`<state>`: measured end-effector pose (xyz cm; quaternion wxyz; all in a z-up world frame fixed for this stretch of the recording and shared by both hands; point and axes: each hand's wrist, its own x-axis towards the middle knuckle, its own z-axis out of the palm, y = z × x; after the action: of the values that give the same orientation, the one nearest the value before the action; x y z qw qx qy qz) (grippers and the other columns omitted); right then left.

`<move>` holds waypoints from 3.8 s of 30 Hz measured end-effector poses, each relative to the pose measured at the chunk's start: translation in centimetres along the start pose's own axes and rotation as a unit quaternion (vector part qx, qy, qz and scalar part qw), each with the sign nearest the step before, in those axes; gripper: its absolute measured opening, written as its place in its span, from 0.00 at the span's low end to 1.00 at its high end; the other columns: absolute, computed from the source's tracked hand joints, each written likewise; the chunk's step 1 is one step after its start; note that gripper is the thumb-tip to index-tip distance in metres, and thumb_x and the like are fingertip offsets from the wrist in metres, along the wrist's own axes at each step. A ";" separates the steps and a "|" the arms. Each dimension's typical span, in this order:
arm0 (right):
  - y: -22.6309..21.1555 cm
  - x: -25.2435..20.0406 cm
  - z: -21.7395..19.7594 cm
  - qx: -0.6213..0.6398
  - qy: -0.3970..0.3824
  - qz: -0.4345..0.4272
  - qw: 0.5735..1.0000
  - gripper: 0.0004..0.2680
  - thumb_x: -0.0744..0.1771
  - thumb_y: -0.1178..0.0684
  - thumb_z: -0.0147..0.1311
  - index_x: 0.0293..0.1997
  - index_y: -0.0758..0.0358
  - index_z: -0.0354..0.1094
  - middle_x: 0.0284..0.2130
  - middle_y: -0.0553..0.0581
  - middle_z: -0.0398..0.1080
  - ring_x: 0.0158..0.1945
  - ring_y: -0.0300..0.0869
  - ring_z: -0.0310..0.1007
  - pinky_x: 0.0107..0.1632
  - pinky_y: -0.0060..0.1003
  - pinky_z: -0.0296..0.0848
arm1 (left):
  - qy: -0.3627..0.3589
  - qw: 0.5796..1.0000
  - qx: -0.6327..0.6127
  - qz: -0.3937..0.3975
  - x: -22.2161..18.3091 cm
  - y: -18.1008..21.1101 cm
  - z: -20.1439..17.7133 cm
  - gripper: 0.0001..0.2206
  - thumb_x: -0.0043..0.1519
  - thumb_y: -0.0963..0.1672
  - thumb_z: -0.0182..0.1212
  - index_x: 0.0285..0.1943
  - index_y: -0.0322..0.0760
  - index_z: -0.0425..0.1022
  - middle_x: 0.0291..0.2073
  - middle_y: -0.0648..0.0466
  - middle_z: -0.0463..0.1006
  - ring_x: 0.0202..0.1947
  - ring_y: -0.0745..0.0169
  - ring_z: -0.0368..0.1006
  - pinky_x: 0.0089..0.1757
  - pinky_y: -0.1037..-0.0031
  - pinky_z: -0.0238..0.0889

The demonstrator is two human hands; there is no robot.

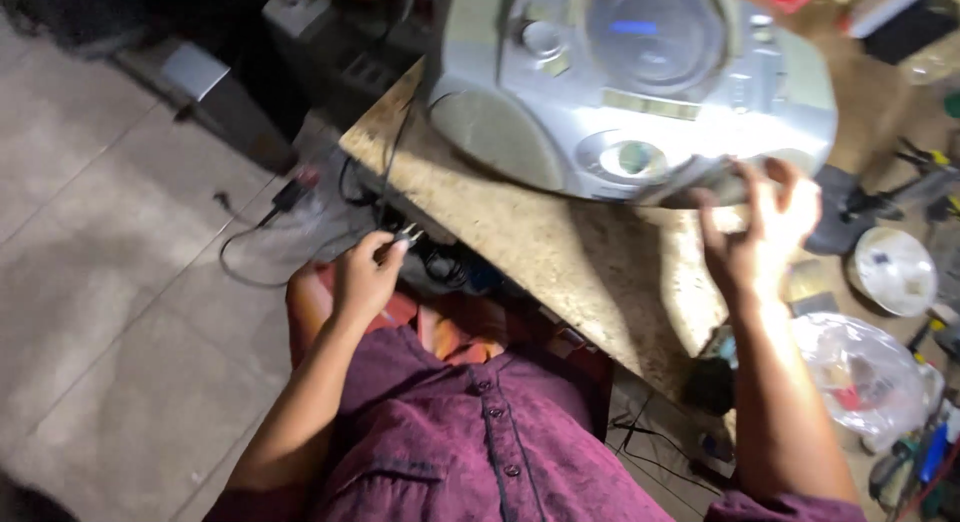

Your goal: Repairing a portable radio by unscrewing the casing, cleaning it with a cloth, and reassembling it.

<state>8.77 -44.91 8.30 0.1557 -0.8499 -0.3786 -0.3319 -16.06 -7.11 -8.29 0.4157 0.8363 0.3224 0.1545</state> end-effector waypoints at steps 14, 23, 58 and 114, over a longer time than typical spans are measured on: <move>6.7 -5.5 4.2 0.154 0.090 0.143 0.974 0.06 0.75 0.60 0.55 0.54 0.76 0.68 0.50 0.67 0.57 0.53 0.56 0.64 0.56 0.53 0.69 | 0.000 0.998 0.049 -0.025 0.2 -2.4 5.0 0.15 0.64 0.52 0.61 0.48 0.42 0.83 0.37 0.53 0.86 0.31 0.54 0.78 0.33 0.64 0.67; 6.8 -5.6 4.1 0.161 0.114 0.199 0.960 0.10 0.72 0.61 0.57 0.58 0.76 0.69 0.47 0.71 0.60 0.49 0.57 0.67 0.55 0.50 0.68 | 0.074 0.997 0.005 -0.008 0.4 -0.6 6.8 0.10 0.63 0.47 0.63 0.45 0.37 0.82 0.28 0.51 0.85 0.35 0.56 0.83 0.39 0.66 0.74; 1.6 3.1 6.6 0.108 0.059 0.001 0.992 0.11 0.70 0.47 0.59 0.55 0.60 0.76 0.51 0.64 0.74 0.61 0.57 0.70 0.65 0.64 0.57 | 0.161 0.823 0.191 0.511 9.1 25.3 6.9 0.13 0.66 0.51 0.59 0.53 0.48 0.83 0.50 0.56 0.79 0.58 0.50 0.67 0.59 0.20 0.37; 8.3 2.5 3.9 0.339 0.068 0.530 0.774 0.22 0.75 0.38 0.39 0.69 0.70 0.57 0.65 0.81 0.56 0.71 0.70 0.50 0.68 0.68 0.52 | 0.064 0.845 0.190 0.495 14.0 23.7 2.2 0.21 0.63 0.43 0.50 0.67 0.44 0.73 0.45 0.46 0.85 0.66 0.46 0.67 0.65 0.34 0.32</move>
<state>17.94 -47.10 7.06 0.6105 -0.7832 0.0553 -0.1037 5.26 -9.71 9.10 0.0948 0.9357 -0.0854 0.3288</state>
